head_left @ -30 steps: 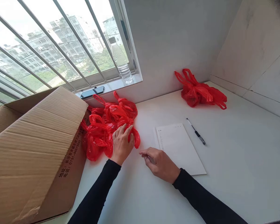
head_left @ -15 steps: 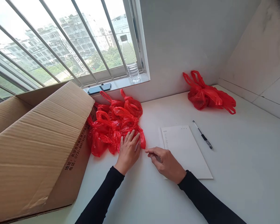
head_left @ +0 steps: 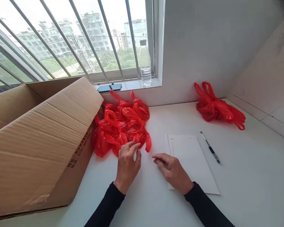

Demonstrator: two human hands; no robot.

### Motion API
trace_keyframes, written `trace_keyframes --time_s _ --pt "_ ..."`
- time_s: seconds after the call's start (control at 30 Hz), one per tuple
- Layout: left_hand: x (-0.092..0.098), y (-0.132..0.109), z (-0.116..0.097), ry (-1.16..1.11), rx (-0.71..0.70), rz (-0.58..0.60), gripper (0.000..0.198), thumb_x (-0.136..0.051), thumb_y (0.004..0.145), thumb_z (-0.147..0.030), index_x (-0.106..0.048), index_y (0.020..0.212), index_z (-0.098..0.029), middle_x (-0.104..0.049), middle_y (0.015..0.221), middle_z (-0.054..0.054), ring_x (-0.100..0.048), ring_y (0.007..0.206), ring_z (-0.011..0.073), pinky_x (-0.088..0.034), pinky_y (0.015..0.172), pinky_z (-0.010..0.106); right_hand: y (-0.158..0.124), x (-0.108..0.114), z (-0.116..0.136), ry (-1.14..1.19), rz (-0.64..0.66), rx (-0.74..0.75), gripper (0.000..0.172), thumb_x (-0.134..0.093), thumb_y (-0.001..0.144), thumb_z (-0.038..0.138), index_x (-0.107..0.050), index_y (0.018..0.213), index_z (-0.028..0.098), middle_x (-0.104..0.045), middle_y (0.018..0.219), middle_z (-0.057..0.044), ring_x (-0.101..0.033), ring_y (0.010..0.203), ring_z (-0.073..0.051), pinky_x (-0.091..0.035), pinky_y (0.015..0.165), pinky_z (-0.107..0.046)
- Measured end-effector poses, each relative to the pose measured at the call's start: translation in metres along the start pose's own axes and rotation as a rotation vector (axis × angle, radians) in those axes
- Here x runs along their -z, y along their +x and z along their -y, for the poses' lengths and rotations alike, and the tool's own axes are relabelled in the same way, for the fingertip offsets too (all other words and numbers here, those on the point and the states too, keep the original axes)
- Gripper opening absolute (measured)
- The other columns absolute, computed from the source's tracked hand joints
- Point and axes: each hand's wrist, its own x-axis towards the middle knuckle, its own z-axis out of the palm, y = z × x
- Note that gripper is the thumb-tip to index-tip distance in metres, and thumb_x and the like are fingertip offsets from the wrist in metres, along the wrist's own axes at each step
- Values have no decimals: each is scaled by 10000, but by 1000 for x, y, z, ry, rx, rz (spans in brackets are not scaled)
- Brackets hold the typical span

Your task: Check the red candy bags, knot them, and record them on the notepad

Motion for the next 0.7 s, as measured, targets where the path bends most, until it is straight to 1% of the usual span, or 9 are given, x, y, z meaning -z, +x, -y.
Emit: trace_keyframes --time_s 0.13,0.2,0.27,0.3,0.37,0.47,0.53,0.63,0.7 --pt "-3 -6 16 -61 -28 9 375 -502 999 -210 -636 1349 -190 -647 1375 149 -585 1305 319 -516 1051 532 -1 -3 2 31 -4 -25 262 -538 982 295 -719 1169 259 -748 1061 -37 -707 997 -194 -570 905 -335" --pt "0 -11 14 -88 -41 6 390 -504 1010 -227 -606 1386 -211 -609 1438 135 -533 1374 312 -489 1098 540 0 0 2 83 -11 -55 270 -539 989 336 -710 1181 254 -749 1040 -44 -709 994 -198 -572 924 -350" --pt "3 -18 7 -128 -51 -6 396 -504 1019 -226 -582 1406 -248 -590 1460 112 -506 1398 297 -464 1124 547 6 12 -2 148 -73 -94 299 -556 979 386 -693 1203 243 -745 1028 -53 -716 971 -203 -586 923 -368" --pt "4 -22 4 -158 -66 -19 395 -503 1020 -212 -577 1404 -267 -595 1452 99 -512 1389 285 -458 1129 545 12 22 -5 168 -132 -110 321 -570 967 406 -682 1215 236 -739 1034 -58 -719 960 -205 -596 914 -375" --pt "4 -30 -1 -226 -115 -56 384 -506 1016 -174 -588 1372 -291 -624 1400 81 -542 1347 269 -462 1120 536 26 51 -16 149 -296 -128 370 -590 934 421 -653 1240 224 -717 1084 -70 -716 964 -206 -611 887 -375" --pt "-2 -37 -1 -316 -178 -106 355 -517 1003 -155 -620 1308 -303 -664 1303 80 -597 1258 268 -506 1062 517 50 110 -38 2 -577 -151 457 -563 900 394 -569 1318 211 -632 1249 -104 -680 1049 -202 -603 882 -358" --pt "-7 -38 0 -363 -186 -112 353 -520 996 -160 -627 1298 -311 -671 1280 81 -614 1226 271 -524 1037 509 63 149 -53 -125 -741 -182 537 -568 860 364 -527 1368 196 -574 1325 -136 -665 1039 -206 -591 887 -380" --pt "-9 -38 -1 -422 -187 -136 356 -521 984 -148 -638 1271 -323 -689 1247 70 -629 1201 267 -528 1035 498 79 192 -70 -313 -868 -189 589 -577 809 308 -551 1384 179 -546 1372 -167 -649 1017 -224 -550 956 -450" --pt "-8 -38 -3 -445 -184 -152 351 -524 976 -129 -649 1240 -323 -704 1208 60 -643 1172 255 -538 1019 471 89 209 -76 -423 -893 -167 575 -589 806 280 -586 1371 174 -565 1371 -167 -618 1107 -256 -495 1039 -490"
